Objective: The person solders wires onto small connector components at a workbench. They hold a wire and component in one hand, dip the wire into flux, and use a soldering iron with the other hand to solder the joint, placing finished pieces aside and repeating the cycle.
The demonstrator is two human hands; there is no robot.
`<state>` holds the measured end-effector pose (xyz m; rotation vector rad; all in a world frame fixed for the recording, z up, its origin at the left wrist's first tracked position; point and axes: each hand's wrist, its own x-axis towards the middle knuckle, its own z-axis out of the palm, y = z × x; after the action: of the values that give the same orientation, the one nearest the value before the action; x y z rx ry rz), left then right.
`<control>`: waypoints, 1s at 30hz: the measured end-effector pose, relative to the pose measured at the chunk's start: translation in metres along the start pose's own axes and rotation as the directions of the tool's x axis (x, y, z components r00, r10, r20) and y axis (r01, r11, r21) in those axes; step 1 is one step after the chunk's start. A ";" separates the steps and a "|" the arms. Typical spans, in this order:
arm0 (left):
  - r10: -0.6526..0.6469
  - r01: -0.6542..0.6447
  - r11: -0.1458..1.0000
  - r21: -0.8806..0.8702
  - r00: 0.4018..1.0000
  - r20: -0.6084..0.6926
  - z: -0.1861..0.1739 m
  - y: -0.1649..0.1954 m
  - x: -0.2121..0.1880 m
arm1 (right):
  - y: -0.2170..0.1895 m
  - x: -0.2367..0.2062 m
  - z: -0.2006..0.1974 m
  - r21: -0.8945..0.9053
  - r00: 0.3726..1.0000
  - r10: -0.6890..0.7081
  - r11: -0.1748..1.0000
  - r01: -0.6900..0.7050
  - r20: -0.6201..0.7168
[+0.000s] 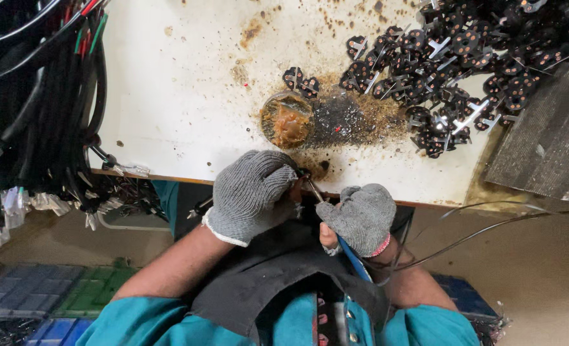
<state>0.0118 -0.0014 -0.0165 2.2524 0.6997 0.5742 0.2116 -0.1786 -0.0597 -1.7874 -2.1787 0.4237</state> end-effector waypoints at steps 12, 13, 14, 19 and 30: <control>-0.012 0.012 1.000 0.017 1.000 0.007 0.000 0.000 0.000 | -0.001 -0.003 0.000 0.023 0.999 0.011 1.000 -0.010 -0.040; -0.010 0.010 1.000 0.016 1.000 0.007 0.000 0.000 0.000 | -0.001 -0.001 -0.001 0.023 0.998 0.019 1.000 -0.018 -0.059; -0.008 0.008 1.000 0.014 1.000 0.007 0.000 0.000 0.000 | -0.001 -0.001 -0.002 0.035 0.999 0.007 0.999 -0.006 -0.038; -0.008 0.008 1.000 0.015 1.000 0.004 0.000 0.001 -0.001 | 0.001 -0.002 -0.003 0.085 0.997 -0.004 0.996 0.010 -0.076; 0.020 -0.020 0.999 0.028 1.000 0.004 -0.003 0.001 0.001 | -0.015 0.026 -0.030 0.353 0.945 0.212 0.928 -0.116 -0.248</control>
<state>0.0112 0.0001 -0.0139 2.2884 0.6884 0.5724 0.2056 -0.1549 -0.0254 -1.7242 -1.6563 0.5069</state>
